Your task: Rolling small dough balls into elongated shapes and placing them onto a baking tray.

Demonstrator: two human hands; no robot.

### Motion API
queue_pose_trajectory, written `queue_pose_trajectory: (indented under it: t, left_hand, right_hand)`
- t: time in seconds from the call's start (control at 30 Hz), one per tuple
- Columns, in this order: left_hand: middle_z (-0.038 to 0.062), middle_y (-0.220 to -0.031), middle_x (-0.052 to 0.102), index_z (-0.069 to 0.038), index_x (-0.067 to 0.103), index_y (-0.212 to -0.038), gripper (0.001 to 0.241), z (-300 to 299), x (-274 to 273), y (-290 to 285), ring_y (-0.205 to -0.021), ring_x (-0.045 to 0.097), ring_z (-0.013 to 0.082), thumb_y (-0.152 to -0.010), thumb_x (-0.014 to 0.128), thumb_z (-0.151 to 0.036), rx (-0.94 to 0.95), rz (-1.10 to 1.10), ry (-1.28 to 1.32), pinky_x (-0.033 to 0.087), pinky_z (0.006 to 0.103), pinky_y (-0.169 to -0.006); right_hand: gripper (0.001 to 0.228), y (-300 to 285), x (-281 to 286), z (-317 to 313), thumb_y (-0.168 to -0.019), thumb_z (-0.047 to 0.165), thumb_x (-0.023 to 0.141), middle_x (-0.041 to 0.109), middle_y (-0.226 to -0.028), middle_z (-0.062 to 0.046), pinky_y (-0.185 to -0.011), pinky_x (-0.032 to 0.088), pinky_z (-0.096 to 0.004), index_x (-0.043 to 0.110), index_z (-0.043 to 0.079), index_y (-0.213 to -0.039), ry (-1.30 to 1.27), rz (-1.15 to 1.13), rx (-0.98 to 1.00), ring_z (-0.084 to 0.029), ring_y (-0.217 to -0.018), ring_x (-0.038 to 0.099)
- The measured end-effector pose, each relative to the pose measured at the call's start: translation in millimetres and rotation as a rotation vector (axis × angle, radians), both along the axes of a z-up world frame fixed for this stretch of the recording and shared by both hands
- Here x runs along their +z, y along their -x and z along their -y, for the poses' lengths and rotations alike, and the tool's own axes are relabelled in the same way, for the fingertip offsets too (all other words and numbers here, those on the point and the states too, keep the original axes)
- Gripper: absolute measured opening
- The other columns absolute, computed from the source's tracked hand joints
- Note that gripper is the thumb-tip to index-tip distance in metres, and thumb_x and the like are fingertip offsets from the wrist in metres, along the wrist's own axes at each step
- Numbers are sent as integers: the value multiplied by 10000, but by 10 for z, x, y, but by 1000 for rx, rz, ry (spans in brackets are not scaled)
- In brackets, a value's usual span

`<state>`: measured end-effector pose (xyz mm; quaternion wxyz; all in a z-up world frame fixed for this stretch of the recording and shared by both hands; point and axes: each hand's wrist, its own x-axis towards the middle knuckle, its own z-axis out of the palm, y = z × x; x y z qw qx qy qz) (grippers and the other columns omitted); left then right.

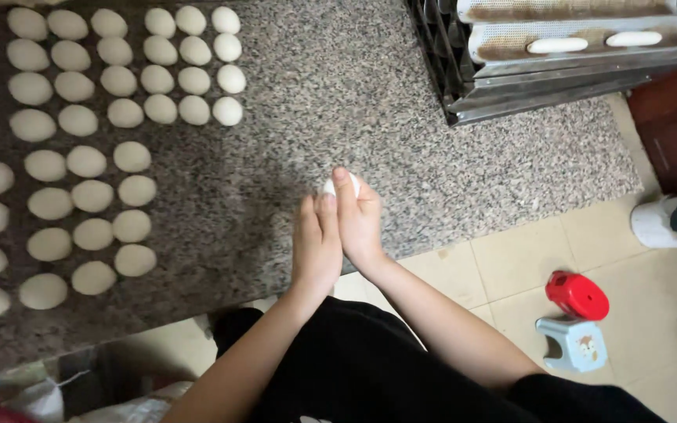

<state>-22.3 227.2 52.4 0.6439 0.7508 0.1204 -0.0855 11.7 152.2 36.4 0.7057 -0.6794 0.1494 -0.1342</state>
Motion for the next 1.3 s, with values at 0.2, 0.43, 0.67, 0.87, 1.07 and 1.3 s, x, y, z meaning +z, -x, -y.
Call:
queue_pose_trajectory:
  t: [0.2,0.43,0.67,0.87,1.07,1.3]
  left_hand:
    - [226,-980,702,-18,648,-1150,332,384,5,-380,-1007,710,446,-1129,517,-322,344,364,-256,562,485,-839]
    - [54,-546,629,-40,725,-872,390,323,78,-558,-450,636,169,-1082,638,-357,221,349,-130,445,263,-407]
    - [125,-666,698,-66,790,-952,346,186,63,-546,-593,704,225,-1052,673,-375,254,192,-110,525,344,-504]
    - [96,-671,710,-55,761,-875,468,-98,-179,-559,-599,703,182,-1056,636,-467,220,-57,83,570,316,-514]
    - [97,-937,656,-82,639,-1153,848,-316,7,-519,-856,657,262,-923,373,-853,91,-617,616,541,397,-749]
    - [98,-1066,645,-143,597,-1440,898,-1014,-899,-348,-882,638,320,-975,288,-846,145,-723,704,540,441,-796]
  right_hand:
    - [545,-30,484,309,-1167,357,252,456,-1470,-412,-1190,310,-663,396,-33,-1519,381,30,224,-627,-1407,385]
    - [524,-281,35,533,-1116,364,553,578,-564,28,-381,356,-189,632,147,-646,181,-36,150,-76,-521,535]
    - [508,-486,-169,701,-1036,406,673,613,-515,-57,-317,411,-206,652,97,-633,-130,-162,-64,-106,-396,561]
    - [527,-533,-608,882,-1018,488,668,622,-539,-60,-356,495,-231,665,79,-686,-131,-334,-20,-139,-428,616]
    - [1110,-266,41,357,-857,934,176,749,-1099,-208,-764,653,-477,664,20,-1256,-603,-759,500,-379,-954,776]
    - [362,-463,-1048,683,-977,170,730,784,-1086,-188,-744,669,-419,677,-28,-1275,-574,-712,658,-283,-910,788]
